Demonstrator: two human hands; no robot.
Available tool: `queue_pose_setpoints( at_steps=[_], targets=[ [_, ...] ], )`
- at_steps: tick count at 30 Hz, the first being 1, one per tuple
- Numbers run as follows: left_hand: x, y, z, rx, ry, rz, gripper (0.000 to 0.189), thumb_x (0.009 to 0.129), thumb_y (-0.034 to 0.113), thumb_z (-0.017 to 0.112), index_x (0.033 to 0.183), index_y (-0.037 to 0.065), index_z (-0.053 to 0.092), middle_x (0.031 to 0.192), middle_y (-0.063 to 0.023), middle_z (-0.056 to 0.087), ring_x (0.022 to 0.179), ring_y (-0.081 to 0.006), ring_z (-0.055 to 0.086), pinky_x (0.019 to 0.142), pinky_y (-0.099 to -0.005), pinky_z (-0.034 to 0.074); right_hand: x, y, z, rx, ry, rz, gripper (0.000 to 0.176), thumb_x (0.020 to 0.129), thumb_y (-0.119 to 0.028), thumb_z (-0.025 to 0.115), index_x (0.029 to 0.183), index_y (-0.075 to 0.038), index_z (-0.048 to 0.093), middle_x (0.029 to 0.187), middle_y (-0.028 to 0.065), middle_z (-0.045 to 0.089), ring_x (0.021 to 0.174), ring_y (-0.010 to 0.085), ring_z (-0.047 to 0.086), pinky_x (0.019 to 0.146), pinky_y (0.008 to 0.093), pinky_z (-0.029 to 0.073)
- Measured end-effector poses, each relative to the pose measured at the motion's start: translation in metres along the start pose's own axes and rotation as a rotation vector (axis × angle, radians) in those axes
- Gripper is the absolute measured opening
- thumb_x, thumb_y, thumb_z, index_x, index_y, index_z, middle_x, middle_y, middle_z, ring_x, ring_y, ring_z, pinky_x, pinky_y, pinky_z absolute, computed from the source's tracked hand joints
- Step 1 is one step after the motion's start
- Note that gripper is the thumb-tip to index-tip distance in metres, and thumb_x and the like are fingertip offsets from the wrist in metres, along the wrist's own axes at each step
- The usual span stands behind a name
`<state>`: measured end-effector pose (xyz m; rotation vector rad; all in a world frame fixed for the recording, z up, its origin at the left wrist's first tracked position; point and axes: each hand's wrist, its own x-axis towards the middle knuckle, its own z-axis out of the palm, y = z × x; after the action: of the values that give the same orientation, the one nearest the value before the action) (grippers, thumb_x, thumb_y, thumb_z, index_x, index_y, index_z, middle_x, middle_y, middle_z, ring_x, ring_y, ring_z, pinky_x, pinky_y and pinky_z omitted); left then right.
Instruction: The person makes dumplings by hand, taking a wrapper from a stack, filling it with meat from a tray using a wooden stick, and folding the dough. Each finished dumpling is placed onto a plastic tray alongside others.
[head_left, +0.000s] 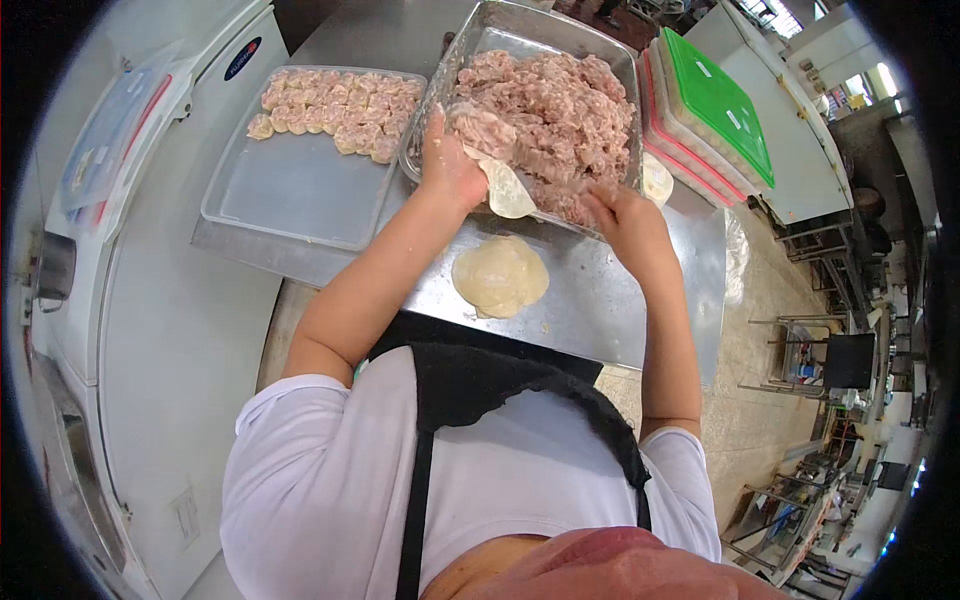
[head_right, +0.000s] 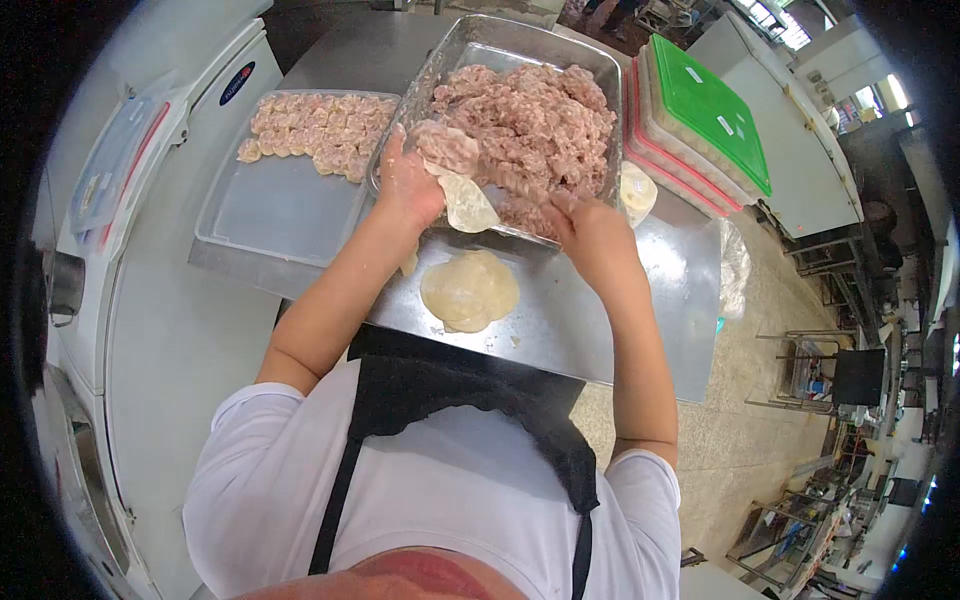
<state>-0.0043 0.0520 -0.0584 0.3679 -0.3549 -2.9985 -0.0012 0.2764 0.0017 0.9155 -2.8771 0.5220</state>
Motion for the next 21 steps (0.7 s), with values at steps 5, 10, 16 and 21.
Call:
queue_pose_setpoints(
  at_steps=[5, 10, 16, 21],
  targets=[
    [-0.036, -0.006, 0.046, 0.002, -0.078, -0.092, 0.068, 0.094, 0.056, 0.038, 0.134, 0.001, 0.04, 0.136, -0.0212, 0.046, 0.128, -0.0377, 0.042, 0.109, -0.0535, 0.03, 0.018, -0.004, 0.048, 0.615, 0.034, 0.09, 0.026, 0.089, -0.026, 0.064, 0.091, 0.001, 0.066, 0.065, 0.0061, 0.054, 0.062, 0.0134, 0.05, 0.056, 0.0317, 0.041],
    [-0.015, 0.021, 0.034, 0.157, -0.127, 0.12, 0.069, 0.093, 0.058, 0.04, 0.136, 0.003, 0.04, 0.136, -0.0184, 0.047, 0.127, -0.0358, 0.044, 0.109, -0.0539, 0.03, 0.004, -0.004, 0.023, 0.577, -0.059, 0.007, 0.028, 0.092, -0.026, 0.062, 0.085, 0.001, 0.063, 0.064, -0.0001, 0.048, 0.062, 0.0089, 0.043, 0.056, 0.0283, 0.037],
    [-0.033, 0.004, 0.043, 0.144, -0.144, -0.025, 0.07, 0.092, 0.062, 0.041, 0.133, 0.006, 0.046, 0.135, -0.0193, 0.047, 0.126, -0.0363, 0.045, 0.107, -0.0587, 0.03, 0.006, 0.002, 0.005, 0.387, 0.073, 0.091, 0.035, 0.096, -0.033, 0.054, 0.083, -0.001, 0.061, 0.067, 0.0101, 0.058, 0.063, 0.0218, 0.056, 0.059, 0.0345, 0.043],
    [-0.036, 0.01, 0.051, 0.121, -0.023, 0.032, 0.074, 0.09, 0.065, 0.043, 0.129, 0.004, 0.051, 0.13, -0.0234, 0.049, 0.127, -0.0413, 0.042, 0.106, -0.0606, 0.03, -0.004, -0.019, -0.037, -0.237, 0.041, 0.005, 0.042, 0.094, -0.043, 0.053, 0.082, -0.003, 0.061, 0.08, 0.018, 0.065, 0.072, 0.0365, 0.063, 0.061, 0.0443, 0.048]
  ],
)
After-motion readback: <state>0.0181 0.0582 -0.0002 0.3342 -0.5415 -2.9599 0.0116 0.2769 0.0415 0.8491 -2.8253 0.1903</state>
